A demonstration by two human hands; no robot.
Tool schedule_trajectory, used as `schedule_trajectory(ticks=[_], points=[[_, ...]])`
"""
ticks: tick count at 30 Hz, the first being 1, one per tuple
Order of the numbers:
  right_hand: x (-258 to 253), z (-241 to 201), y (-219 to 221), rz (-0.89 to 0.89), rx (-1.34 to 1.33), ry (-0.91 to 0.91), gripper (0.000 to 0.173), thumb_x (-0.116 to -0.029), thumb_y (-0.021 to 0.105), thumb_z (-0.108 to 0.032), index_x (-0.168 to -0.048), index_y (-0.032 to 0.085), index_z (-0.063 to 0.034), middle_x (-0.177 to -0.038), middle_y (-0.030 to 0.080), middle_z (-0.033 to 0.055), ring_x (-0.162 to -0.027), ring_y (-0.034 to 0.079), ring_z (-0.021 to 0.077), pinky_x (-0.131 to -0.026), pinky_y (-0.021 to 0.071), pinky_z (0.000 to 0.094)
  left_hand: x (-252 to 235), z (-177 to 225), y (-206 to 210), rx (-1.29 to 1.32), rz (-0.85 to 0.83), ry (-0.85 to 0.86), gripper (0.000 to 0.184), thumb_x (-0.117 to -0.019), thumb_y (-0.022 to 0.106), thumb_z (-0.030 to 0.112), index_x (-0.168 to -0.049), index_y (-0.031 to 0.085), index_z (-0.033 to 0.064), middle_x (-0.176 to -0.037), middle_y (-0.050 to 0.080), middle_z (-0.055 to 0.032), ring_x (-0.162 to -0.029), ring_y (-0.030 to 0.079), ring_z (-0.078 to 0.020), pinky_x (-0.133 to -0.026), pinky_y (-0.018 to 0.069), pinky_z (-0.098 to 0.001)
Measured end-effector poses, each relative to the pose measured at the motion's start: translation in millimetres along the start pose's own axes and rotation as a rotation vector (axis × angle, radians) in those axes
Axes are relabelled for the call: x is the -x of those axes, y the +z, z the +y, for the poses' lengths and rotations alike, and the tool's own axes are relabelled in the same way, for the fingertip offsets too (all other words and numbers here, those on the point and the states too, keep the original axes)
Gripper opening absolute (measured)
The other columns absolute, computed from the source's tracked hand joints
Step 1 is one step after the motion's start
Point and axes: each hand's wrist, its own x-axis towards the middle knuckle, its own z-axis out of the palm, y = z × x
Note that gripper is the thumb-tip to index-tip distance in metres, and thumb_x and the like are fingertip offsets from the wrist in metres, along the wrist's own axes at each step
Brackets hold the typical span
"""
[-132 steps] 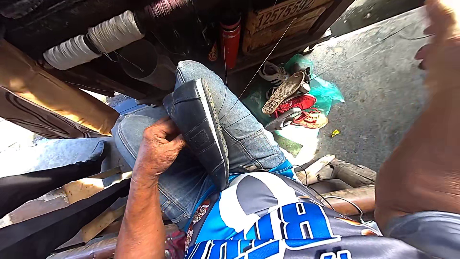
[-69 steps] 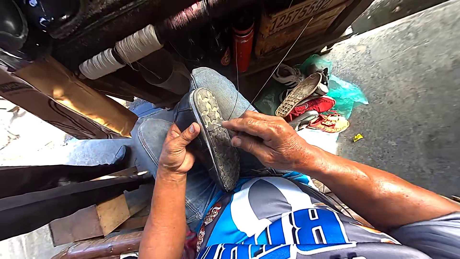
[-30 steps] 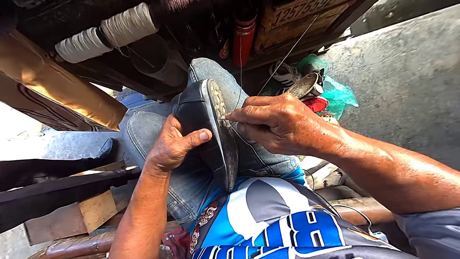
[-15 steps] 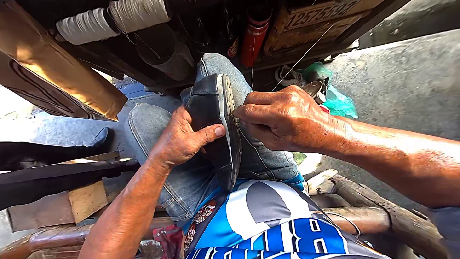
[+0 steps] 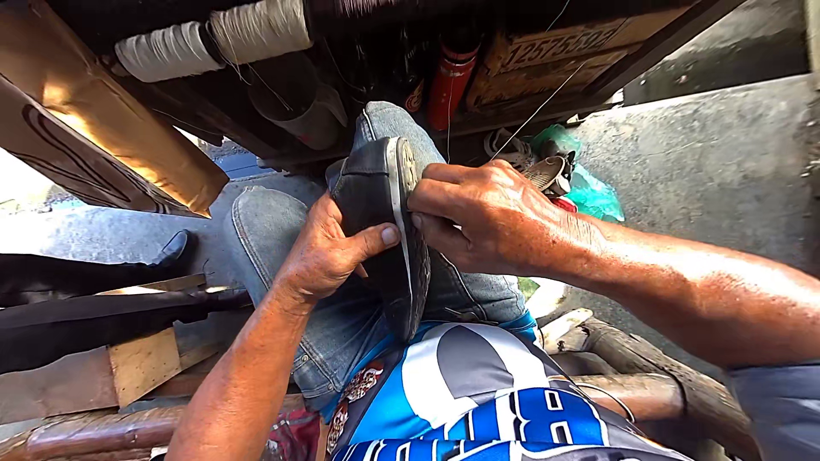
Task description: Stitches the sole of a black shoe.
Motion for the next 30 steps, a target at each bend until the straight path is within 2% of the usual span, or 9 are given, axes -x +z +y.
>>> schedule_trajectory(ticks=[7, 10, 13, 15, 18, 20, 23, 27, 30], points=[[25.6, -4.2, -3.7, 0.074, -0.111, 0.02, 0.022, -0.1025, 0.055, -0.018, -0.099, 0.072, -0.0044, -0.085, 0.064, 0.002, -0.071, 0.061, 0.0081, -0.057, 0.048, 0.0253, 11.5, -4.3, 12.5, 0.184, 0.009, 0.052, 0.034, -0.093, 0.071, 0.005, -0.124, 0.059, 0.0071, -0.108, 0.072, -0.0061, -0.095, 0.072, -0.0139, -0.083, 0.062, -0.0312], [30.4, -0.2, -2.5, 0.101, -0.142, 0.091, 0.019, -0.1022, 0.056, -0.017, -0.101, 0.07, -0.005, -0.086, 0.065, 0.0, -0.072, 0.06, 0.0042, -0.06, 0.0504, 0.0218, 14.7, -1.9, -2.2, 0.112, 0.02, -0.008, 0.025, -0.1006, 0.066, 0.025, -0.121, 0.06, 0.0123, -0.108, 0.069, -0.0027, -0.096, 0.068, -0.0121, -0.084, 0.0597, -0.0303], [34.4, 0.9, -6.3, 0.08, -0.179, 0.133, 0.016, -0.1013, 0.057, -0.016, -0.101, 0.07, -0.0062, -0.085, 0.064, -0.0019, -0.072, 0.059, 0.0021, -0.062, 0.051, 0.0198, 23.3, 4.2, -29.0, -0.071, 0.207, 0.037, 0.025, -0.1078, 0.048, 0.035, -0.104, 0.067, 0.0189, -0.1, 0.067, 0.0035, -0.094, 0.066, -0.0121, -0.087, 0.058, -0.0345], [34.0, 0.6, -11.2, 0.047, -0.17, 0.155, 0.015, -0.1002, 0.057, -0.016, -0.099, 0.069, -0.0079, -0.084, 0.063, -0.003, -0.07, 0.058, 0.0019, -0.061, 0.0499, 0.0197, 29.1, 7.2, -45.2, -0.321, 0.423, 0.146, 0.023, -0.108, 0.048, 0.025, -0.099, 0.067, 0.0173, -0.104, 0.066, 0.005, -0.1, 0.066, -0.0112, -0.091, 0.0576, -0.0356], [28.8, 1.0, -19.2, -0.012, -0.162, 0.214, 0.01, -0.0969, 0.058, -0.014, -0.093, 0.067, -0.0109, -0.08, 0.061, -0.0038, -0.07, 0.057, 0.0031, -0.062, 0.0485, 0.0222, 34.4, 12.1, -50.6, -0.908, 0.587, 0.156, 0.027, -0.1, 0.063, 0.025, -0.123, 0.068, 0.0107, -0.136, 0.053, -0.0106, -0.123, 0.054, -0.0186, -0.098, 0.0494, -0.0343], [24.7, -1.4, -20.6, -0.029, -0.171, 0.278, 0.008, -0.0936, 0.059, -0.012, -0.09, 0.065, -0.013, -0.075, 0.059, -0.0052, -0.066, 0.055, 0.0029, -0.057, 0.0462, 0.0228, 32.1, 8.2, -34.1, -1.029, 0.524, 0.198, 0.033, -0.1001, 0.062, 0.023, -0.128, 0.068, 0.0064, -0.138, 0.054, -0.018, -0.125, 0.055, -0.0249, -0.101, 0.0508, -0.0398], [21.9, -3.7, -14.3, 0.024, -0.223, 0.272, 0.007, -0.0895, 0.061, -0.01, -0.084, 0.065, -0.0119, -0.065, 0.057, -0.0054, -0.054, 0.053, 0.0034, -0.046, 0.0429, 0.0222, 20.5, -12.2, -3.0, -0.801, 0.312, 0.318, 0.021, -0.0947, 0.064, 0.007, -0.113, 0.072, 0.0017, -0.127, 0.06, -0.0132, -0.118, 0.06, -0.0172, -0.099, 0.0542, -0.033], [23.7, -6.1, -15.5, 0.01, -0.233, 0.225, 0.009, -0.0936, 0.06, -0.015, -0.088, 0.067, -0.0128, -0.067, 0.058, -0.0079, -0.057, 0.053, -0.0005, -0.048, 0.043, 0.0184, 10.8, -34.7, 17.3, -0.452, 0.202, 0.31, 0.021, -0.0878, 0.067, -0.002, -0.107, 0.073, 0.0039, -0.12, 0.064, -0.0051, -0.108, 0.064, -0.0084, -0.091, 0.0581, -0.0264], [25.5, -7.1, -16.9, 0.011, -0.259, 0.217, 0.01, -0.0953, 0.06, -0.014, -0.089, 0.066, -0.0113, -0.068, 0.057, -0.007, -0.057, 0.052, -0.0004, -0.048, 0.0425, 0.0174, 13.8, -34.7, 12.5, -0.476, 0.184, 0.31, 0.017, -0.0905, 0.065, 0.0, -0.104, 0.075, 0.0047, -0.122, 0.067, -0.0055, -0.115, 0.063, -0.0111, -0.098, 0.0555, -0.0298]])
